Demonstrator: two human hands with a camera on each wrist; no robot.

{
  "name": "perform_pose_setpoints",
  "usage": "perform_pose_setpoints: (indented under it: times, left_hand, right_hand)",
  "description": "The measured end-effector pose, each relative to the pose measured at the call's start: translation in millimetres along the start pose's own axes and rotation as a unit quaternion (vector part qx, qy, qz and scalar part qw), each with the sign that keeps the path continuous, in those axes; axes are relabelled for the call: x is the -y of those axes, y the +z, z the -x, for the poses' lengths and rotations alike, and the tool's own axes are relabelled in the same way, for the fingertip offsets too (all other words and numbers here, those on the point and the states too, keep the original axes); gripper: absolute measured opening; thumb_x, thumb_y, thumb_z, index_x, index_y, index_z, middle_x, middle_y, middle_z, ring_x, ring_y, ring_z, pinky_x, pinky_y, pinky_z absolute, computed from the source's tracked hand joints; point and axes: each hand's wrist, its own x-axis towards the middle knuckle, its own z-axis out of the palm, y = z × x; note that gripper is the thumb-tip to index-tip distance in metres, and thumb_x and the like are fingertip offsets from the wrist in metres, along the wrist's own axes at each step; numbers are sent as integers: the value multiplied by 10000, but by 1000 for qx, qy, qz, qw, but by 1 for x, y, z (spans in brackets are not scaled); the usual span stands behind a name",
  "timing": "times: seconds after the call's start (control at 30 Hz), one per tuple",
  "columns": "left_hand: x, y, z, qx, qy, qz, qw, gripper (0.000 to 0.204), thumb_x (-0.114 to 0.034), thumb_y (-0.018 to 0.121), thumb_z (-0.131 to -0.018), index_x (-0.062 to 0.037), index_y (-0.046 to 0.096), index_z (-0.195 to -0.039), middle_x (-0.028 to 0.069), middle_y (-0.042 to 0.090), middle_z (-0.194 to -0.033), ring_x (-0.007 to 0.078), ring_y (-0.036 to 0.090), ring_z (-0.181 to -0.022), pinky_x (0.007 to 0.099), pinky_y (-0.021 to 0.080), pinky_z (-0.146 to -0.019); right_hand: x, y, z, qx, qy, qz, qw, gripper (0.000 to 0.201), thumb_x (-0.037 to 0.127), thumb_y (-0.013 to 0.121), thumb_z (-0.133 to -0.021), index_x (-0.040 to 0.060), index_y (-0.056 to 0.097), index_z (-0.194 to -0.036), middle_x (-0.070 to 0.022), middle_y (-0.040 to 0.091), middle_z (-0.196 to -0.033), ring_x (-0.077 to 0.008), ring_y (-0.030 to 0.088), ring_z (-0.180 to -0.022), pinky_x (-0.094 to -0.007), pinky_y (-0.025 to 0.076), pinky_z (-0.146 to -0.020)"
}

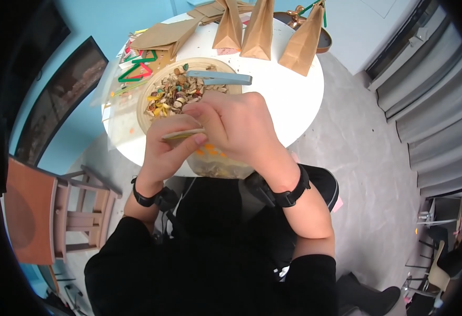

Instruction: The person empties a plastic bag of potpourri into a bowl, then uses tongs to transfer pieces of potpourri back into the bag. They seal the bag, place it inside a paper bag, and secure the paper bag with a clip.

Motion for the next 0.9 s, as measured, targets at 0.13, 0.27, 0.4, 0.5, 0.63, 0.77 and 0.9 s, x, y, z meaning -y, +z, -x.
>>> perform_pose_setpoints:
  times: [0.13,0.27,0.4,0.5,0.63,0.77,0.9]
  left_hand:
    - [0,-1,1,-15,-23,20,999,102,-63,720,-838,25,669,-851,89,653,-751,184,617,-679,285,465,-636]
    - [-1,-1,0,-21,-13,24,999,95,-62,710,-849,28,682,-865,100,659,-760,180,626,-671,279,467,-627]
    - [-1,-6,3,-29,-57,42,997,100,-63,705,-856,33,689,-879,106,669,-774,175,634,-680,274,469,-628]
    - [4,-2,4,-38,-17,30,999,100,-59,703,-857,32,696,-896,96,672,-776,174,633,-691,273,469,-636]
    - [6,-8,4,-33,-33,34,998,105,-60,710,-852,31,698,-902,93,675,-783,175,634,-704,272,472,-656]
    - [-2,-14,1,-38,-62,-11,997,118,-65,721,-840,32,697,-902,100,682,-804,183,647,-731,277,479,-680]
    - [-22,-27,-10,7,14,-181,983,132,-76,751,-799,-3,690,-890,84,673,-819,188,634,-730,289,478,-652]
  right_hand:
    - [-3,-14,0,-6,65,-16,998,208,138,538,-908,39,693,-810,-111,625,-656,-279,609,-557,-316,478,-526]
    - [-5,-15,5,-30,53,-13,998,347,132,429,-951,9,613,-683,-106,507,-541,-212,496,-448,-294,392,-485]
    - [-15,-15,9,-62,59,5,996,463,229,383,-1001,5,596,-656,-95,465,-500,-205,459,-432,-302,369,-476]
    - [-12,-26,11,-12,94,18,995,560,311,334,-1038,2,586,-645,-77,450,-490,-194,446,-437,-301,355,-478]
    - [-15,-33,14,-31,124,-9,992,370,232,513,-976,1,638,-716,-140,546,-527,-315,588,-494,-342,442,-488]
    - [-19,-33,18,-39,145,5,989,345,231,541,-966,2,655,-734,-134,556,-535,-318,582,-488,-338,444,-482]
    - [-11,-32,13,-68,101,32,992,291,222,573,-947,26,699,-773,-127,595,-567,-301,588,-488,-333,449,-473]
